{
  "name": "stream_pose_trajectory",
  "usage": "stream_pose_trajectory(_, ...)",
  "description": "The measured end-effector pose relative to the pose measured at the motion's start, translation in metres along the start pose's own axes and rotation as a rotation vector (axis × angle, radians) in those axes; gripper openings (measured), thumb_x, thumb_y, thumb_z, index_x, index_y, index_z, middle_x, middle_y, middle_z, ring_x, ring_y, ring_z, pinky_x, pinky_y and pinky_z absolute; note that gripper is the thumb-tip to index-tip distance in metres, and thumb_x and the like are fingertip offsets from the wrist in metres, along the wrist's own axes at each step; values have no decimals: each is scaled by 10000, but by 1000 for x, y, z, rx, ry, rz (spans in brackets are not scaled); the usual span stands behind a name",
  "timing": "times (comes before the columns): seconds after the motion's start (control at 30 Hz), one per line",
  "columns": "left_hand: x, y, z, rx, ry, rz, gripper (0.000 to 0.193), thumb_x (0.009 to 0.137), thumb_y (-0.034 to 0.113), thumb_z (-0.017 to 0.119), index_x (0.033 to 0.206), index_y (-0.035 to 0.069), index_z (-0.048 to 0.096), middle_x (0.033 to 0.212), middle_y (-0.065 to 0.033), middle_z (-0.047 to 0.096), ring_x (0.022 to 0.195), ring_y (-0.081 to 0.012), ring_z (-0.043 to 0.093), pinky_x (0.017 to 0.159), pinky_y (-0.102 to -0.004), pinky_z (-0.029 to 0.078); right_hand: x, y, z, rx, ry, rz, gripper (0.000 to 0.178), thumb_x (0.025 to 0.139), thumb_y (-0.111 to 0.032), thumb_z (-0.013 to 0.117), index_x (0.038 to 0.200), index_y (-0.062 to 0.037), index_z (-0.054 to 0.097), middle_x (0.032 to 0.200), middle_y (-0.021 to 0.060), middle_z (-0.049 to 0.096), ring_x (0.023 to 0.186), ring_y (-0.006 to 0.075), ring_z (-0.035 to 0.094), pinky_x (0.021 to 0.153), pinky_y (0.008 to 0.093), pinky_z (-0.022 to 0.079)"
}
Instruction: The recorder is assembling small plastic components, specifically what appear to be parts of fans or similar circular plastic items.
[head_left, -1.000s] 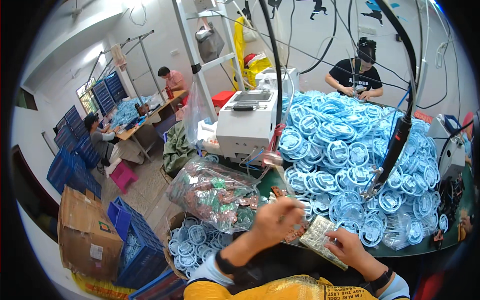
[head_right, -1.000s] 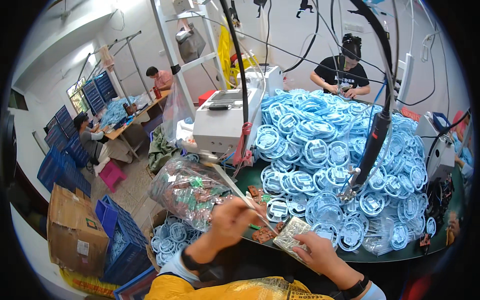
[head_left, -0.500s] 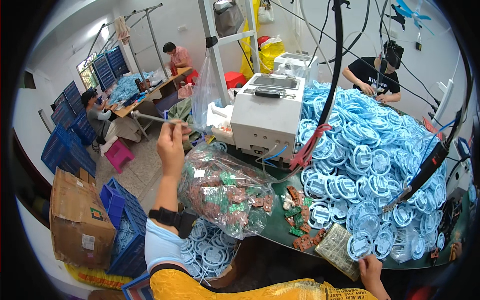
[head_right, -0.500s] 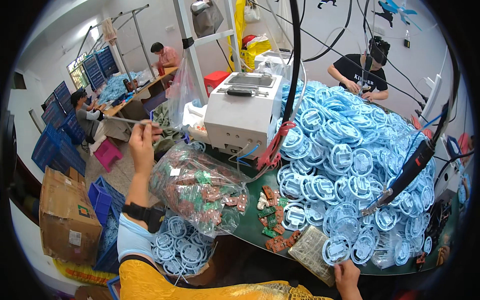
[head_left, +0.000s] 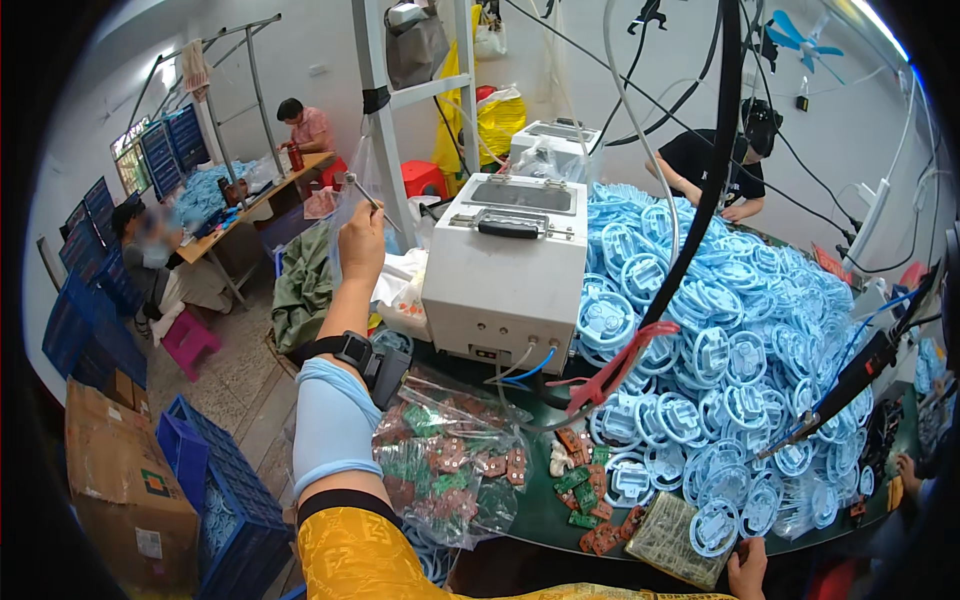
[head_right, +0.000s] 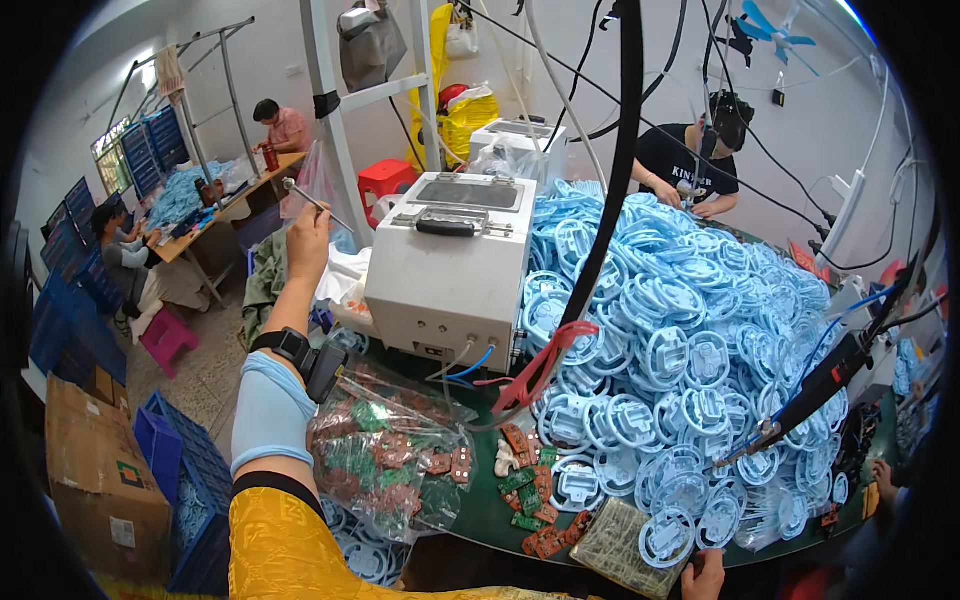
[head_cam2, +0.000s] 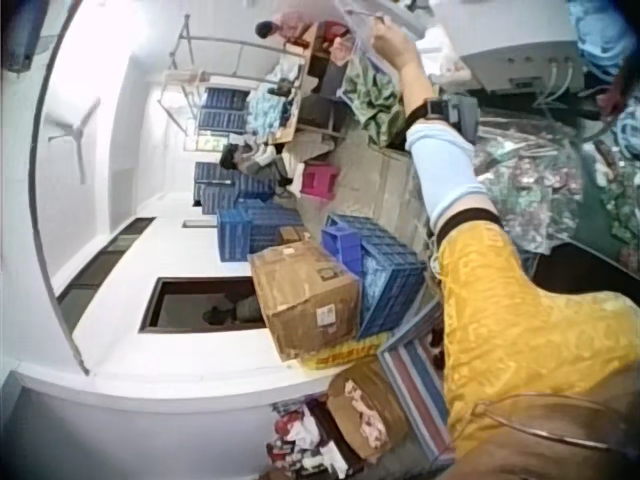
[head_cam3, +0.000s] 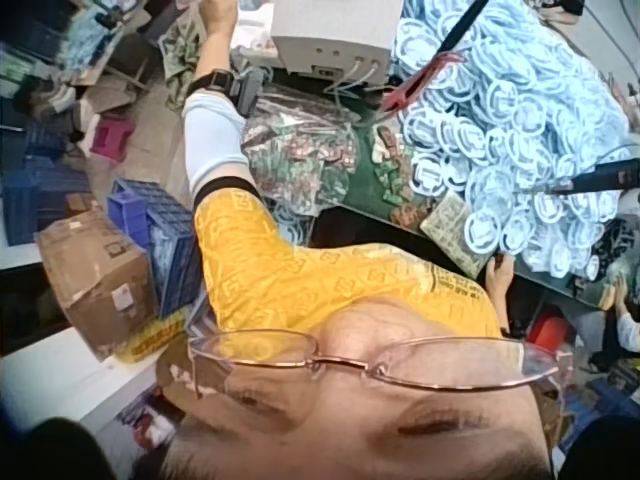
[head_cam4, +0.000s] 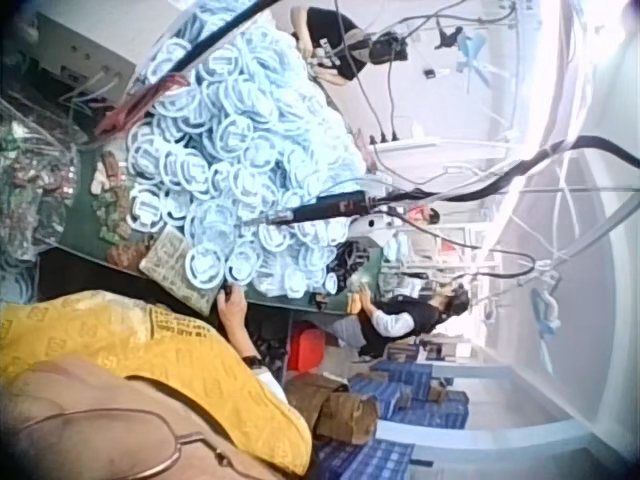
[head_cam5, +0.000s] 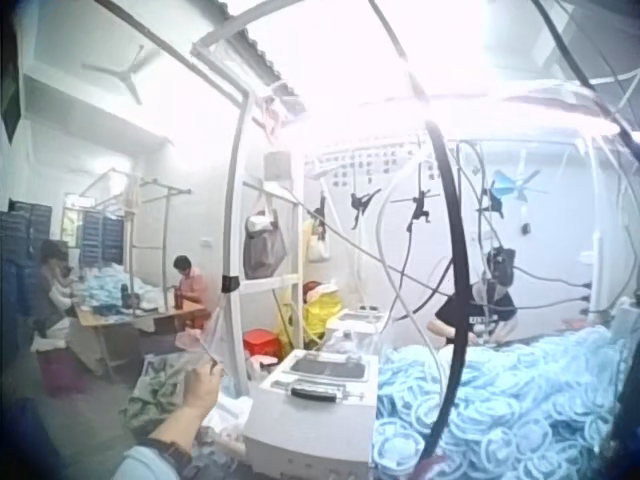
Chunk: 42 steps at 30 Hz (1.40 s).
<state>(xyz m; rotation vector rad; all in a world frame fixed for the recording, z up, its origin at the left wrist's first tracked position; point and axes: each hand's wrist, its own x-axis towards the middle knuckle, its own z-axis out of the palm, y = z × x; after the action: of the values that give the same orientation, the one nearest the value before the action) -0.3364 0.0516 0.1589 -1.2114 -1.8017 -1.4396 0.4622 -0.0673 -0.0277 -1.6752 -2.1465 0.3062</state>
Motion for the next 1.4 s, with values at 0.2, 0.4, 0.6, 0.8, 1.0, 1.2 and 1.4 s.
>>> stream_pose_trajectory(0.2,3,-31,38,245,-238,-129,169,887,191,591,983,60,638,881,-206,667,863,-409,636,744,-491,489,7,5,-2,37,-141,55,312,790,-64,621,1083,-3,534,973,178,522,818,331,548,707,405,470)
stream_pose_trajectory(0.4,1,-49,68,466,-442,-298,206,858,173,609,979,19,670,982,-237,662,942,-425,619,818,-493,491,13,-5,-13,-22,-317,11,646,734,-161,747,1287,-3,455,1250,234,419,1141,403,444,973,448,395)
stream_pose_trajectory(0.6,-11,-90,90,480,-441,-325,200,823,159,642,909,-19,675,968,-233,666,931,-419,626,820,-496,490,15,5,-3,-17,-372,73,762,717,-141,745,1375,-1,389,1389,268,358,1299,445,311,1082,470,291)
stream_pose_trajectory(0.8,-17,-96,94,460,-411,-340,189,805,141,634,869,-33,668,950,-240,664,934,-412,625,824,-483,487,17,9,-2,-51,-385,105,831,714,-111,732,1422,19,315,1424,288,325,1319,472,287,1089,481,276)
stream_pose_trajectory(1.0,-23,-98,79,399,-402,-367,209,814,153,619,891,-32,678,980,-242,663,950,-414,620,842,-483,478,14,6,-5,-78,-411,97,811,718,-78,705,1420,21,310,1422,306,332,1297,496,295,1081,496,280)
stream_pose_trajectory(1.2,-39,-70,69,212,-347,-324,343,924,202,510,1134,-55,599,1113,-269,626,1073,-398,590,926,-449,451,10,-15,-9,-234,-136,-222,404,722,-76,702,1068,-20,503,1075,235,527,970,393,572,768,429,481)
stream_pose_trajectory(1.4,-44,-14,-11,89,-156,61,294,987,112,455,1231,0,577,1211,-162,613,1115,-251,584,977,-337,431,17,-8,-6,-111,-307,100,644,675,-109,744,1253,-69,463,1300,236,425,1122,453,497,891,479,473)
